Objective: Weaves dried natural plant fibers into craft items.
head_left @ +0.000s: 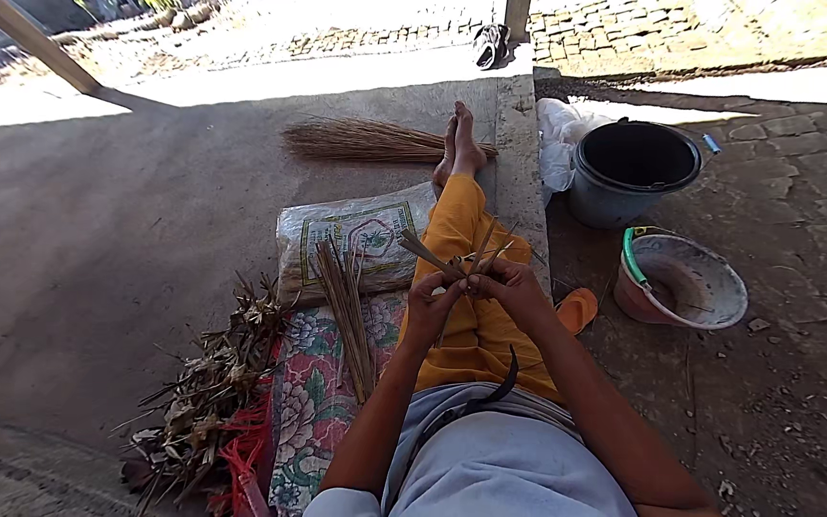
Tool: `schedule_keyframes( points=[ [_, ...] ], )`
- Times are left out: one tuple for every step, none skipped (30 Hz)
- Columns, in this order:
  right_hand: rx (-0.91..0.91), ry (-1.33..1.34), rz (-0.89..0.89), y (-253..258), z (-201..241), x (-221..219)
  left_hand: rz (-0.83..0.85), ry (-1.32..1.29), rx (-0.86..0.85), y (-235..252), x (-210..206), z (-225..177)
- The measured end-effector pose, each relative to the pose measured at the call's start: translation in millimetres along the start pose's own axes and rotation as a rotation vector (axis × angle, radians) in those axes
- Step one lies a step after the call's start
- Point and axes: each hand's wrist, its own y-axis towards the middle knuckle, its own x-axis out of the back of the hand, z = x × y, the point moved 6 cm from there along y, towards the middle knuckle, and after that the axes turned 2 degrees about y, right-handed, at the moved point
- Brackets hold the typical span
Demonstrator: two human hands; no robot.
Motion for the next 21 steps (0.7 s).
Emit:
schedule_keyframes(
  points=[
    [-0.018,0.035,-0.03,0,-1,0,-0.002,-0.053,0.032,0,0,1],
    [-0.033,0.069,-0.064,0,-2,0,-0.015,-0.108,0.066,0,0,2],
    [-0.05,0.101,-0.096,0,-3,1,-0.032,-0.144,0.091,0,0,2],
    [-0.063,0.118,-0.118,0,-3,2,-0.047,-0.156,0.101,-1,0,1],
    [-0.069,0.119,-0.131,0,-3,2,-0.064,-0.142,0.091,0,0,-1],
    [-0.062,0.105,-0.133,0,-3,3,-0.082,-0.107,0.06,0,0,-3],
    [-0.048,0.079,-0.125,0,-2,2,-0.1,-0.048,0.017,0,0,-4],
    [-0.033,0.047,-0.11,0,-1,2,-0.116,0.013,-0.037,0,0,-5],
    [-0.021,0.011,-0.091,1,-1,1,-0.131,0.069,-0.097,0,0,-5],
    [-0.013,-0.024,-0.073,1,0,1,-0.152,0.131,-0.164,0,0,-6],
    [-0.006,-0.054,-0.058,1,0,0,-0.175,0.189,-0.221,0,0,-7],
    [0.001,-0.072,-0.052,2,-1,1,-0.199,0.242,-0.277,-1,0,-7],
    [0.01,-0.084,-0.056,2,-1,1,-0.224,0.297,-0.337,-3,0,-7],
    [0.026,-0.091,-0.069,2,-1,2,-0.254,0.342,-0.4,-5,0,-8],
    [0.049,-0.086,-0.085,2,-1,2,-0.276,0.373,-0.451,-6,0,-8],
    [0.063,-0.061,-0.096,2,0,2,-0.296,0.386,-0.49,-8,0,-9],
    [0.07,-0.022,-0.101,2,1,2,-0.317,0.391,-0.513,-9,-1,-10],
    [0.074,0.024,-0.096,2,1,2,-0.327,0.394,-0.525,-9,-2,-10],
    [0.075,0.075,-0.09,2,1,2,-0.324,0.388,-0.526,-10,-4,-11],
    [0.078,0.12,-0.088,3,0,2,-0.313,0.372,-0.517,-10,-5,-10],
    [0.086,0.155,-0.089,3,0,2,-0.299,0.35,-0.496,-10,-8,-10]
  ],
)
